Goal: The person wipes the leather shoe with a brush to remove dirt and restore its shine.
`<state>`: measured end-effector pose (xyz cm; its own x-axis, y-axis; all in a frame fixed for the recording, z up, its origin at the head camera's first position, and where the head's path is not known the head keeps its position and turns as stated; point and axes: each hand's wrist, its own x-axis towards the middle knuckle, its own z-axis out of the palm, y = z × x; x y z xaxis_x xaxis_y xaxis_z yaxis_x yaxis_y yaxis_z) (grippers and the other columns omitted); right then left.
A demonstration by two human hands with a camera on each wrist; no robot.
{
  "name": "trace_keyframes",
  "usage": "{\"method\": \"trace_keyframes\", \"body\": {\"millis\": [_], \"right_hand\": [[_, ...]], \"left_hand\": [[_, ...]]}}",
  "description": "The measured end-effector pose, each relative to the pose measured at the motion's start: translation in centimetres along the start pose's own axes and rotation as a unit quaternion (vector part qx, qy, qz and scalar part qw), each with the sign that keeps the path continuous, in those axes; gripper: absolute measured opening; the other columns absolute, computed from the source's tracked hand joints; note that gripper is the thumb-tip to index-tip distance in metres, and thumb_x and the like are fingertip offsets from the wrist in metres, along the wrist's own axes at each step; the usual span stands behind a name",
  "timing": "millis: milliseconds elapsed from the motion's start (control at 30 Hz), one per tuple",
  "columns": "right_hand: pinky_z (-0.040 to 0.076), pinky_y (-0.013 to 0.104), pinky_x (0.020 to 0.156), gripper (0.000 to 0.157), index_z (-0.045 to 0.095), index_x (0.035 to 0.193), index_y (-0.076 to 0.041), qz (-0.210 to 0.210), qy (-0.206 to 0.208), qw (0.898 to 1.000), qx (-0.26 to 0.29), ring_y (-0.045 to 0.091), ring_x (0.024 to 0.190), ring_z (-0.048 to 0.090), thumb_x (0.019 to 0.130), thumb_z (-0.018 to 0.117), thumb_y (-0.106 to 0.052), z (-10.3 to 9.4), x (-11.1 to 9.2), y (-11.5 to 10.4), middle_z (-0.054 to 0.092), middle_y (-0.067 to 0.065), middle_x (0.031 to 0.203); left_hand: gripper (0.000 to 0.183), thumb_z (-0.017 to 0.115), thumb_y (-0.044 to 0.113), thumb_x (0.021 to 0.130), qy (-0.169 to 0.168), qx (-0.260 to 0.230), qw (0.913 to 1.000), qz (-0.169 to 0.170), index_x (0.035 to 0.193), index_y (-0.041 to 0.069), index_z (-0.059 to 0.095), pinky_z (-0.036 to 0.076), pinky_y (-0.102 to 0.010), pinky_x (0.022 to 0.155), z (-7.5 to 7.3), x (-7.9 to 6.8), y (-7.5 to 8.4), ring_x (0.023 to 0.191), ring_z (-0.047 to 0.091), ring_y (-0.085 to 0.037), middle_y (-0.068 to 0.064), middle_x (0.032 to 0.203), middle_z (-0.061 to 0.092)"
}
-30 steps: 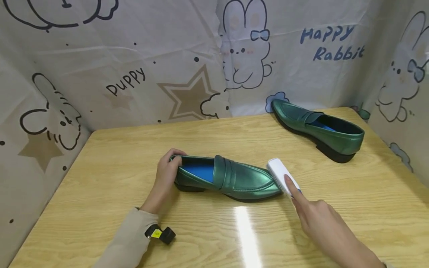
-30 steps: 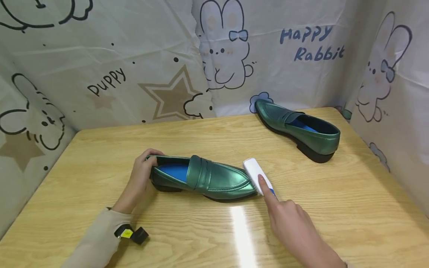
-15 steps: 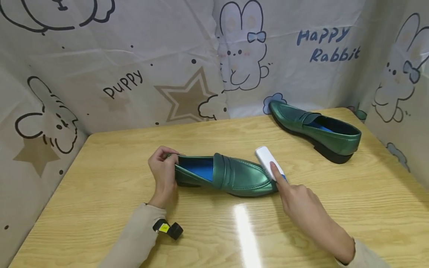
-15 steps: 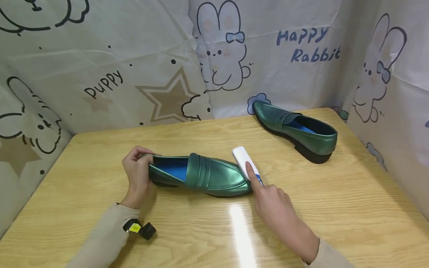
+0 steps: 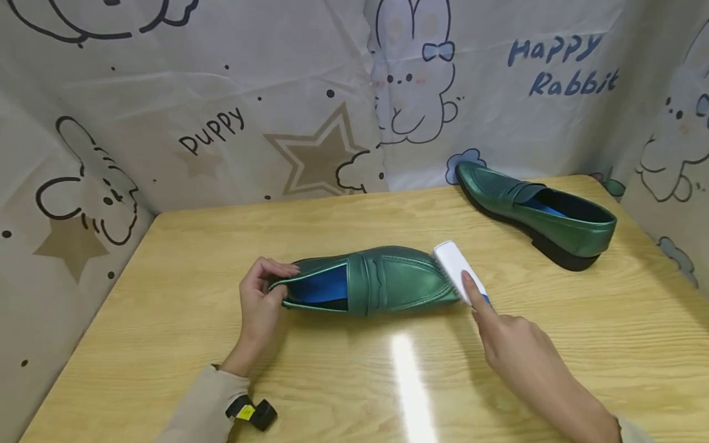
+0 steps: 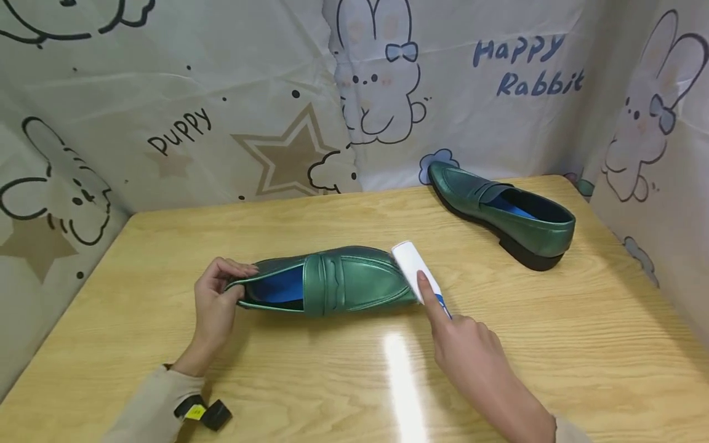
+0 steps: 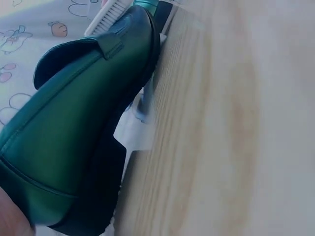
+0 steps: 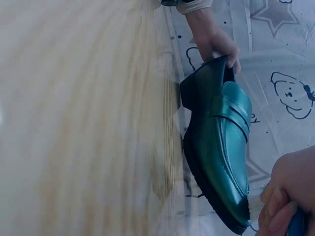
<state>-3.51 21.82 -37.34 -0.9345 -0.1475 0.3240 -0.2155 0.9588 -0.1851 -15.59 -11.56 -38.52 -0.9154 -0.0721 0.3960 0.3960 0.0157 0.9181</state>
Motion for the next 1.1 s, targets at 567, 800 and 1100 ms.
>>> {"method": "trace_keyframes", "body": {"millis": [567,800,1100], "right_hand": [[0.036,0.024,0.042,0.064,0.022,0.153,-0.014,-0.025,0.044,0.999,0.015,0.002,0.047,0.037,0.096,0.052,-0.008,-0.6,-2.8,-1.1,0.054,-0.002,0.057],[0.030,0.023,0.038,0.077,0.019,0.153,-0.013,-0.036,0.038,0.999,0.007,0.004,0.043,0.038,0.089,0.060,-0.001,-1.0,-0.4,-1.7,0.053,0.001,0.054],[0.024,0.018,0.036,0.071,0.028,0.150,-0.009,-0.051,0.041,0.998,0.016,0.003,0.038,0.031,0.088,0.061,0.001,-1.4,2.1,-2.5,0.049,0.001,0.050]], "left_hand": [[0.044,0.048,-0.003,0.081,-0.154,0.405,0.8826,-0.184,0.120,-0.005,0.030,0.041,-0.033,0.058,-2.2,-3.5,2.8,0.069,0.050,-0.024,-0.021,0.097,0.050],[0.040,0.047,-0.002,0.081,-0.206,0.442,0.8556,-0.174,0.119,-0.015,0.044,0.045,-0.032,0.056,-2.5,-3.7,2.8,0.071,0.058,-0.025,-0.030,0.099,0.062],[0.049,0.046,-0.005,0.077,-0.204,0.459,0.8471,-0.174,0.125,-0.015,0.039,0.048,-0.034,0.058,-2.3,-3.7,2.8,0.077,0.060,-0.029,-0.036,0.104,0.060]]}}
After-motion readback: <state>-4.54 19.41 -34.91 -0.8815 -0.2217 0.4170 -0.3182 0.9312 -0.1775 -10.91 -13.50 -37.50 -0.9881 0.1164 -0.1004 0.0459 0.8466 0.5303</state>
